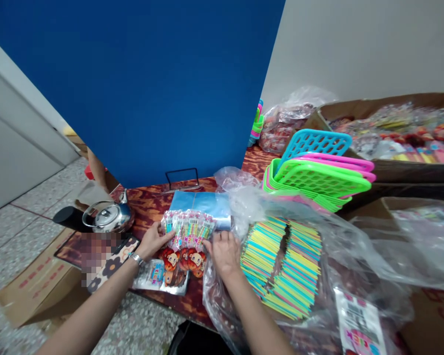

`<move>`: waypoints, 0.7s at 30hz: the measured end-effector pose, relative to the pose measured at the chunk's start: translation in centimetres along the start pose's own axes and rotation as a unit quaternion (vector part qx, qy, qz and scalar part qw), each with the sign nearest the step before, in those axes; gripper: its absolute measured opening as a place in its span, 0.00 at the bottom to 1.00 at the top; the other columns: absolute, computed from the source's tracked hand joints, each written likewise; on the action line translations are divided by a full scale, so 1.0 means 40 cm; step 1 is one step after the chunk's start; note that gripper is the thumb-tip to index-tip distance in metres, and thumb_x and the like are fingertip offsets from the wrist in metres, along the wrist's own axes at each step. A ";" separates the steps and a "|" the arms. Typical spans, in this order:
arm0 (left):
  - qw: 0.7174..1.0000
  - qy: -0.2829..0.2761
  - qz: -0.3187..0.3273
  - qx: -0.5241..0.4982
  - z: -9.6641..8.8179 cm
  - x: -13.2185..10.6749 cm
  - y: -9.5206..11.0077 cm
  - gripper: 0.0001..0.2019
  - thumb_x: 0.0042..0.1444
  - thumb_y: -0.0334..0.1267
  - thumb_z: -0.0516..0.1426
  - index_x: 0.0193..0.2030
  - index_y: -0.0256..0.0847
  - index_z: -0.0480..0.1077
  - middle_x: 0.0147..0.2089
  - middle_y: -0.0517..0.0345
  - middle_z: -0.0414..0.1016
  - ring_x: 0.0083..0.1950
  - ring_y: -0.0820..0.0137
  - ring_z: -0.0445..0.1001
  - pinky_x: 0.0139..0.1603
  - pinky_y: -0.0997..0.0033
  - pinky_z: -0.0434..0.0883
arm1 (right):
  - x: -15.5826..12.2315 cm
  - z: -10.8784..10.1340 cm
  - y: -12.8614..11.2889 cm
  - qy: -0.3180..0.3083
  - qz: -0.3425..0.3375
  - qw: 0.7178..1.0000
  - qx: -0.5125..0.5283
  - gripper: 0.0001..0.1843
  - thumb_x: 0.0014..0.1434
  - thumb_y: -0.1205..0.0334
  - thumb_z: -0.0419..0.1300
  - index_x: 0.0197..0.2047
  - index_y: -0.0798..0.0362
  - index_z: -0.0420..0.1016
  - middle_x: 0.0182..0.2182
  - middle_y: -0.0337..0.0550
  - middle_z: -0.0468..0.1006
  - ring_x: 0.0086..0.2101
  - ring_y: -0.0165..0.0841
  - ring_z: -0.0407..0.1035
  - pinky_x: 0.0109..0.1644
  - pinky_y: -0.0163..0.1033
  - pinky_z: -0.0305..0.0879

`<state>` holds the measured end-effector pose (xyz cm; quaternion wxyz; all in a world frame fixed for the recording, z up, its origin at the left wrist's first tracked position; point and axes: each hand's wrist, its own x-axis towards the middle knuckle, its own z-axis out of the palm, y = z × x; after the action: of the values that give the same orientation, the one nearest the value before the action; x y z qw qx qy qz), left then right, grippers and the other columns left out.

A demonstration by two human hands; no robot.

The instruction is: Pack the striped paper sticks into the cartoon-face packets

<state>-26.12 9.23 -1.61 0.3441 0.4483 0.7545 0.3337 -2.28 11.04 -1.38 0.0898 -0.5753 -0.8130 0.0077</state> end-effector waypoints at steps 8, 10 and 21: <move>0.981 -0.062 0.040 -0.178 0.009 -0.033 0.031 0.27 0.43 0.46 0.63 0.47 0.36 0.60 0.48 0.46 0.73 0.46 0.64 0.74 0.45 0.67 0.71 | 0.025 0.000 -0.046 -0.060 0.058 0.981 0.173 0.20 0.59 0.49 0.49 0.45 0.56 0.64 0.33 0.48 0.76 0.35 0.39 0.70 0.37 0.39 0.60; 0.978 -0.061 0.049 -0.195 0.016 -0.031 0.024 0.30 0.38 0.42 0.66 0.47 0.36 0.60 0.48 0.45 0.73 0.46 0.62 0.74 0.47 0.64 0.71 | 0.027 0.006 -0.053 -0.082 0.080 0.961 0.254 0.23 0.58 0.48 0.49 0.50 0.56 0.60 0.35 0.48 0.76 0.35 0.39 0.71 0.35 0.38 0.61; 0.953 -0.119 -0.024 -0.277 0.031 -0.016 0.016 0.26 0.37 0.42 0.67 0.42 0.32 0.66 0.43 0.44 0.77 0.41 0.60 0.77 0.42 0.64 0.74 | 0.059 0.049 -0.061 -0.103 0.151 0.860 0.476 0.36 0.46 0.46 0.60 0.52 0.53 0.52 0.37 0.46 0.76 0.37 0.40 0.72 0.39 0.43 0.66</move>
<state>-24.58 9.12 -1.61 0.5499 0.3534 0.5964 0.4660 -5.62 12.61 -2.69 0.2664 -0.5742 -0.6179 0.4664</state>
